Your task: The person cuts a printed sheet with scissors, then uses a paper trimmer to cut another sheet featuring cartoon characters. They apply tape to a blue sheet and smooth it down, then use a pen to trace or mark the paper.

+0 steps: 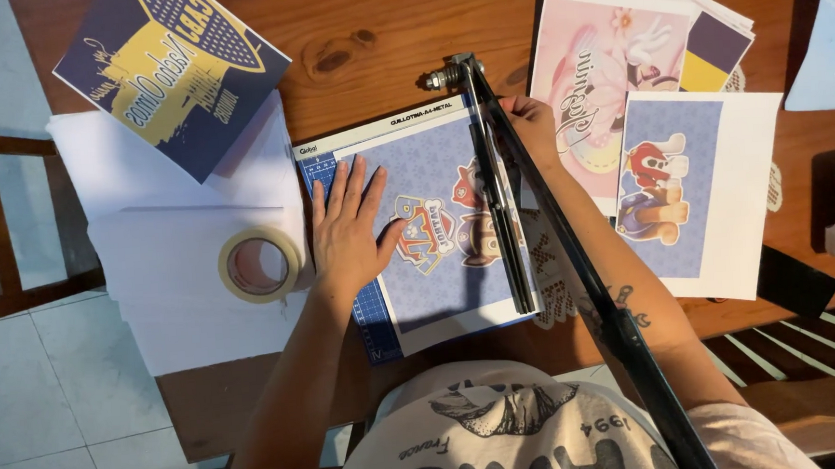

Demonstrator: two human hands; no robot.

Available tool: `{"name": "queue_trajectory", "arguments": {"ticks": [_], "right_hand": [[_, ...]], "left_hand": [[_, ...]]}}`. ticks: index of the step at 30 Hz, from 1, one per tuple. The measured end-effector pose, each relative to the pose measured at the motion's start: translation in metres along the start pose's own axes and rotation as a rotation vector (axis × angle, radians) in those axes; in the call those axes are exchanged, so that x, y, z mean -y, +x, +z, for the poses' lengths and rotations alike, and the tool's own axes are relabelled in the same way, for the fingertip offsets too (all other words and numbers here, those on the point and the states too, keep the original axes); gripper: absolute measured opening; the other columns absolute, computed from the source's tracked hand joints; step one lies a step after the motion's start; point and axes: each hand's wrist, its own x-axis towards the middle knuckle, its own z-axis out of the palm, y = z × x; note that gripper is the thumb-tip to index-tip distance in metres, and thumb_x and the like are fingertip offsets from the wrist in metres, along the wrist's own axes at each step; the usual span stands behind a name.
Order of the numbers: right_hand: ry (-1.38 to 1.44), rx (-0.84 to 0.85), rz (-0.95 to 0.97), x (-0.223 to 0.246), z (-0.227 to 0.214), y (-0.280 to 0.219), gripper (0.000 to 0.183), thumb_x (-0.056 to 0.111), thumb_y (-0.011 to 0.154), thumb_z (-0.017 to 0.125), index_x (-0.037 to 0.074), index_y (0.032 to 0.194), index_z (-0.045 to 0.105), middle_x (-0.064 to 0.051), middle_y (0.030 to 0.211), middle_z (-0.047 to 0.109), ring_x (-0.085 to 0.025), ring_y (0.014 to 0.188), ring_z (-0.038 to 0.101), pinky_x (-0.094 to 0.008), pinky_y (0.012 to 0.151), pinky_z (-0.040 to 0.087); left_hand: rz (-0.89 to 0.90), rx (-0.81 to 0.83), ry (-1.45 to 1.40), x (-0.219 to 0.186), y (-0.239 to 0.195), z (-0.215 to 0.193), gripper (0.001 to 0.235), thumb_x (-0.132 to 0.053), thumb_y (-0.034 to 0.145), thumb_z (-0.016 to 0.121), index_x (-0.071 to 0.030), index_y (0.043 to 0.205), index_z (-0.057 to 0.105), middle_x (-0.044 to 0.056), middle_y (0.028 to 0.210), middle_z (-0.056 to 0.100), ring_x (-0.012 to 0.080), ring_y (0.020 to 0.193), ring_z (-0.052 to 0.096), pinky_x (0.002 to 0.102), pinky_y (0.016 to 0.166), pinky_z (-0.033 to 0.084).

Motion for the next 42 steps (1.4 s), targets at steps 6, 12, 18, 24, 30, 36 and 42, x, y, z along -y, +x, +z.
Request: {"name": "queue_trajectory", "arguments": {"ticks": [6, 12, 18, 24, 30, 36, 42], "right_hand": [[0.007, -0.007, -0.009, 0.000, 0.001, -0.001, 0.014, 0.015, 0.086, 0.073, 0.010, 0.072, 0.071, -0.011, 0.053, 0.058, -0.016, 0.051, 0.060, -0.024, 0.055, 0.049], [0.040, -0.017, -0.025, 0.014, 0.002, -0.009, 0.021, 0.013, 0.085, 0.074, 0.011, 0.066, 0.066, -0.009, 0.048, 0.052, -0.014, 0.047, 0.054, -0.022, 0.052, 0.045], [0.000, -0.015, -0.053, 0.019, 0.002, -0.011, 0.031, 0.013, 0.088, 0.074, 0.010, 0.061, 0.058, -0.009, 0.045, 0.048, -0.014, 0.046, 0.052, -0.023, 0.051, 0.042], [0.024, 0.033, -0.009, 0.007, -0.003, -0.002, 0.019, 0.014, 0.088, 0.073, 0.011, 0.070, 0.067, -0.010, 0.051, 0.054, -0.016, 0.050, 0.059, -0.023, 0.054, 0.047], [0.002, 0.090, 0.002, 0.005, -0.005, 0.002, 0.021, 0.018, 0.090, 0.074, 0.013, 0.071, 0.068, -0.009, 0.051, 0.055, -0.017, 0.048, 0.060, -0.024, 0.052, 0.048], [-0.031, 0.140, 0.032, 0.013, -0.013, -0.005, 0.015, 0.017, 0.090, 0.072, 0.012, 0.077, 0.073, -0.011, 0.058, 0.061, -0.019, 0.054, 0.064, -0.026, 0.055, 0.050], [-0.037, 0.176, 0.038, 0.012, -0.017, -0.016, 0.014, 0.018, 0.089, 0.073, 0.010, 0.078, 0.072, -0.012, 0.061, 0.063, -0.021, 0.059, 0.065, -0.027, 0.059, 0.051]], "left_hand": [[0.001, 0.005, 0.003, 0.000, 0.000, 0.002, 0.072, -0.055, 0.100, 0.059, -0.020, 0.160, 0.042, 0.012, 0.169, 0.030, 0.0305, 0.157, 0.021, 0.057, 0.126, 0.005], [-0.006, 0.014, -0.002, -0.001, 0.001, -0.002, 0.071, -0.055, 0.100, 0.060, -0.020, 0.160, 0.042, 0.013, 0.169, 0.030, 0.0312, 0.157, 0.022, 0.057, 0.125, 0.005], [-0.016, 0.002, 0.000, -0.004, 0.003, -0.004, 0.071, -0.054, 0.098, 0.062, -0.019, 0.158, 0.045, 0.013, 0.167, 0.033, 0.0315, 0.156, 0.024, 0.057, 0.125, 0.006], [-0.037, -0.019, 0.017, -0.009, 0.006, 0.000, 0.075, -0.058, 0.094, 0.066, -0.016, 0.154, 0.049, 0.014, 0.165, 0.037, 0.0328, 0.155, 0.027, 0.058, 0.125, 0.006], [-0.047, -0.029, 0.033, -0.019, 0.009, 0.009, 0.083, -0.061, 0.090, 0.071, -0.007, 0.149, 0.051, 0.015, 0.164, 0.038, 0.0336, 0.154, 0.029, 0.055, 0.126, 0.012], [-0.041, 0.002, 0.068, -0.032, 0.014, 0.013, 0.088, -0.059, 0.089, 0.073, -0.003, 0.151, 0.046, 0.025, 0.160, 0.035, 0.0422, 0.153, 0.027, 0.055, 0.126, 0.016], [-0.018, 0.047, 0.118, -0.044, 0.015, 0.012, 0.083, -0.062, 0.089, 0.070, -0.024, 0.158, 0.043, 0.033, 0.156, 0.029, 0.0541, 0.150, 0.019, 0.066, 0.121, 0.013]]}}
